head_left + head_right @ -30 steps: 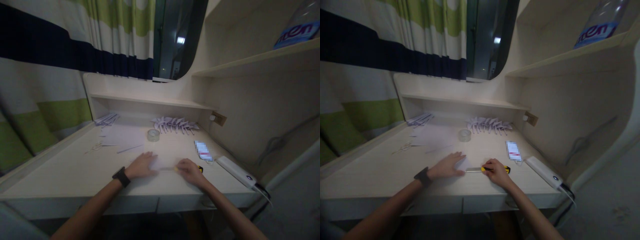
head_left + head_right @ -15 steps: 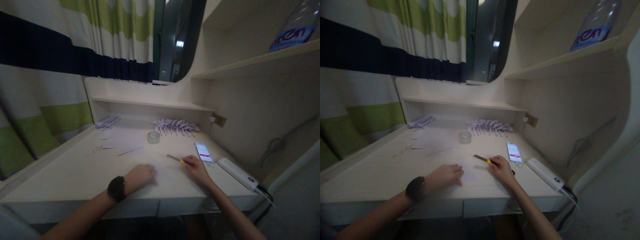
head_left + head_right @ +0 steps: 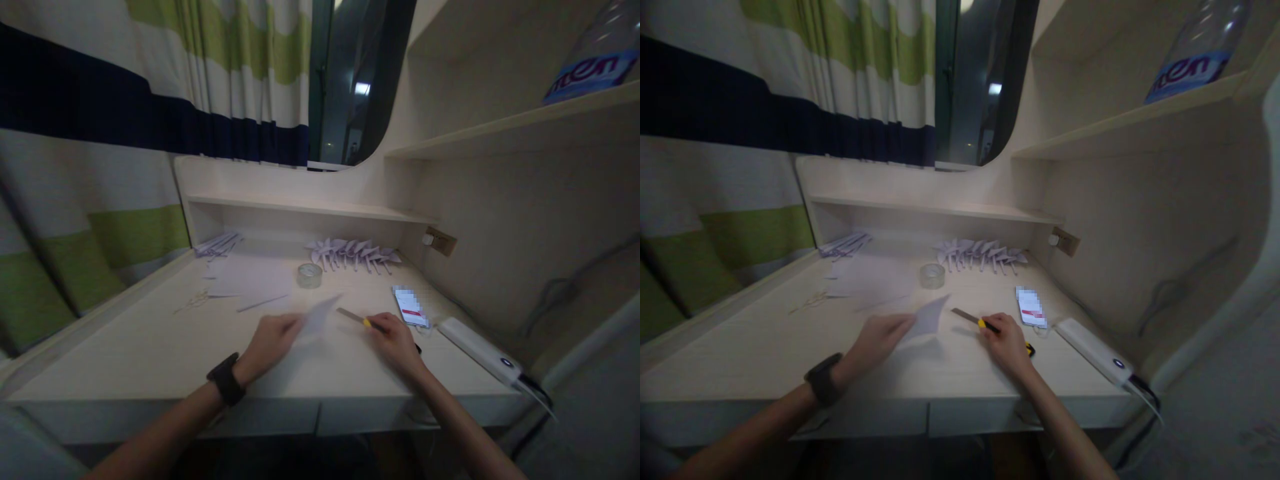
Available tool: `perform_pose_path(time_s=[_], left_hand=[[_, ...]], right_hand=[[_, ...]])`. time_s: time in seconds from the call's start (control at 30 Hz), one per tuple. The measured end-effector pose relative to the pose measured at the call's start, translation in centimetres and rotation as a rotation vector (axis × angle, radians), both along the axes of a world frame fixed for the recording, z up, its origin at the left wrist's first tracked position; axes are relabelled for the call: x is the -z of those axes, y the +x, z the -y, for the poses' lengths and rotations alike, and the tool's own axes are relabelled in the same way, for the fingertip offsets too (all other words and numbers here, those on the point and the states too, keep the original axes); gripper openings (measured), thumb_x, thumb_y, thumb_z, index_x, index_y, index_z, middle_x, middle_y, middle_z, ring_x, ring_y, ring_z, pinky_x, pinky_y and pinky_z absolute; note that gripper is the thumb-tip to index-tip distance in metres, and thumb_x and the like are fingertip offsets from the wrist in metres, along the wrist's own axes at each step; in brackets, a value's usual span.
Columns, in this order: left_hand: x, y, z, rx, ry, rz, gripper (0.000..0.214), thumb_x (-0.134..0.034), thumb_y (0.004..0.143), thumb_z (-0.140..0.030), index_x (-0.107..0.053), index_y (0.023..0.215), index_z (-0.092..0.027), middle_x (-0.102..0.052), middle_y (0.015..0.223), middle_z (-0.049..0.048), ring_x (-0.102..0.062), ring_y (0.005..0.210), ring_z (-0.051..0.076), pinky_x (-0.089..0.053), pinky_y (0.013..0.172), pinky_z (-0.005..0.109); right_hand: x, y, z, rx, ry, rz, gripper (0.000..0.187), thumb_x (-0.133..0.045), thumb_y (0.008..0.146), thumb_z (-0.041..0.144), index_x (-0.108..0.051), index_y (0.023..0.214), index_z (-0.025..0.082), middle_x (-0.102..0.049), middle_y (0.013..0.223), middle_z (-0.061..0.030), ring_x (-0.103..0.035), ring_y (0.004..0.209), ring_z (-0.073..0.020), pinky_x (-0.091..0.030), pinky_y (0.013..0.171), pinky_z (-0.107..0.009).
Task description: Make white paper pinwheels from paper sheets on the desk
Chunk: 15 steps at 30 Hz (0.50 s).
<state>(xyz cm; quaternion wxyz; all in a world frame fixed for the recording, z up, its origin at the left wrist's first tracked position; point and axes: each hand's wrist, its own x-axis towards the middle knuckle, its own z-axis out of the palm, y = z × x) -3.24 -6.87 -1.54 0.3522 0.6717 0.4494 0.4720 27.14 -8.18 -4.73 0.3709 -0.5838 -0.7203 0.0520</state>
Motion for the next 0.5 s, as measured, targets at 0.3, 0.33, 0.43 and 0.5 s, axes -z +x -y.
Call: perform_pose_path(time_s=[0.3,0.33,0.43,0.5], left_hand=[[0.8,1.2,-1.4,0.027,-0.341,0.608,0.044,-0.072,0.064,-0.048,-0.068,0.084,-0.009,-0.07,0.081,0.0101,-0.062,0.07,0.02,-0.048,0.064,0.03],[1.1,1.2,-1.4,0.019,-0.357,0.609,0.045,-0.072,0.064,-0.049,-0.068,0.084,-0.009,-0.07,0.081,0.0101,-0.062,0.07,0.021,-0.048,0.065,0.03],[1.9,1.3,-1.5,0.008,-0.392,0.612,0.047,-0.071,0.066,-0.051,-0.068,0.085,-0.008,-0.071,0.081,0.0111,-0.063,0.072,0.022,-0.049,0.066,0.032],[2.3,1.6,-1.5,0.011,-0.379,0.621,0.049,-0.068,0.069,-0.054,-0.067,0.087,-0.008,-0.071,0.081,0.012,-0.064,0.075,0.024,-0.049,0.068,0.034]], right_hand=[[-0.5,-2.6,1.0,-0.009,0.012,-0.033,0.021,-0.058,0.081,0.026,-0.072,0.096,0.021,-0.065,0.095,-0.0086,-0.059,0.089,-0.0231,-0.046,0.08,-0.035],[-0.5,-2.9,1.1,-0.015,0.007,-0.031,0.021,-0.057,0.081,0.025,-0.072,0.096,0.022,-0.065,0.095,-0.0085,-0.059,0.089,-0.023,-0.046,0.08,-0.034],[-0.5,-3.7,1.2,-0.012,-0.017,-0.003,0.022,-0.058,0.08,0.023,-0.072,0.098,0.022,-0.065,0.094,-0.008,-0.058,0.089,-0.0226,-0.045,0.079,-0.034],[-0.4,-4.1,1.1,-0.006,-0.034,0.028,0.022,-0.059,0.08,0.023,-0.072,0.098,0.023,-0.065,0.094,-0.0078,-0.058,0.09,-0.0224,-0.045,0.08,-0.033]])
